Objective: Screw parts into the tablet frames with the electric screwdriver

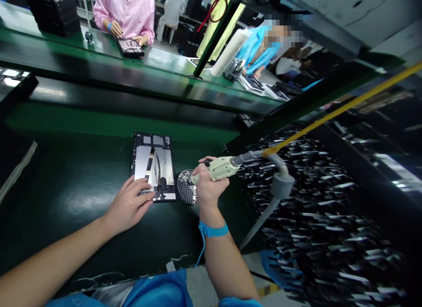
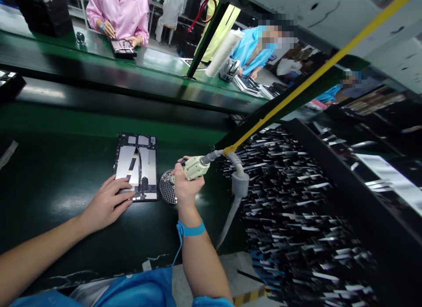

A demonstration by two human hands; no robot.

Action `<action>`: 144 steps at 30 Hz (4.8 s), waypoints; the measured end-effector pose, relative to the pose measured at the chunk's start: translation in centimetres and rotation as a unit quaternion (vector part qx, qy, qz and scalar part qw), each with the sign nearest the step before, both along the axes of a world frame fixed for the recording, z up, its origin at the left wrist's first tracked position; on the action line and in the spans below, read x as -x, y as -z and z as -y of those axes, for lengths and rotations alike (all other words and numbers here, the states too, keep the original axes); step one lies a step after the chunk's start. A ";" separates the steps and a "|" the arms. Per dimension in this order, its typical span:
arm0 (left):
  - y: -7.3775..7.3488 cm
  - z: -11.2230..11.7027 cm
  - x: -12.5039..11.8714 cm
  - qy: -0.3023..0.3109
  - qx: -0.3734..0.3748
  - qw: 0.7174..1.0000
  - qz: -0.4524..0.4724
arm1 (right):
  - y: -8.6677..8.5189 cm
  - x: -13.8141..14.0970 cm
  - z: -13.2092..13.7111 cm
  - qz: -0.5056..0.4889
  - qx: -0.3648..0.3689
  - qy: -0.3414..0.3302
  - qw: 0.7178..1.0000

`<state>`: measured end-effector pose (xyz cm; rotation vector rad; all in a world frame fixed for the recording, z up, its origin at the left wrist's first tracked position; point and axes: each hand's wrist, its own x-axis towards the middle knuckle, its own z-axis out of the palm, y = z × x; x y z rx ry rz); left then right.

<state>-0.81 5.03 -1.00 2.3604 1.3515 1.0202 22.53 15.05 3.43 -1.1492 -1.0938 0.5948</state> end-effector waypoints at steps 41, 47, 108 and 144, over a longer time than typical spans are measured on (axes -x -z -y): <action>0.0 -0.5 -0.3 0.017 0.047 0.998 0.028 | -1.3 8.1 6.1 -0.037 -0.030 -0.301 0.952; 0.5 -0.6 -0.3 0.007 0.042 0.999 0.021 | -0.4 7.7 6.1 0.000 -0.013 -0.300 0.954; 3.6 -10.3 4.4 -0.159 0.032 0.986 0.036 | 0.6 3.3 2.6 -0.023 0.069 -0.188 0.979; 4.0 -11.0 5.9 -0.148 0.040 0.988 0.011 | 0.8 3.3 2.4 0.046 0.044 -0.212 0.975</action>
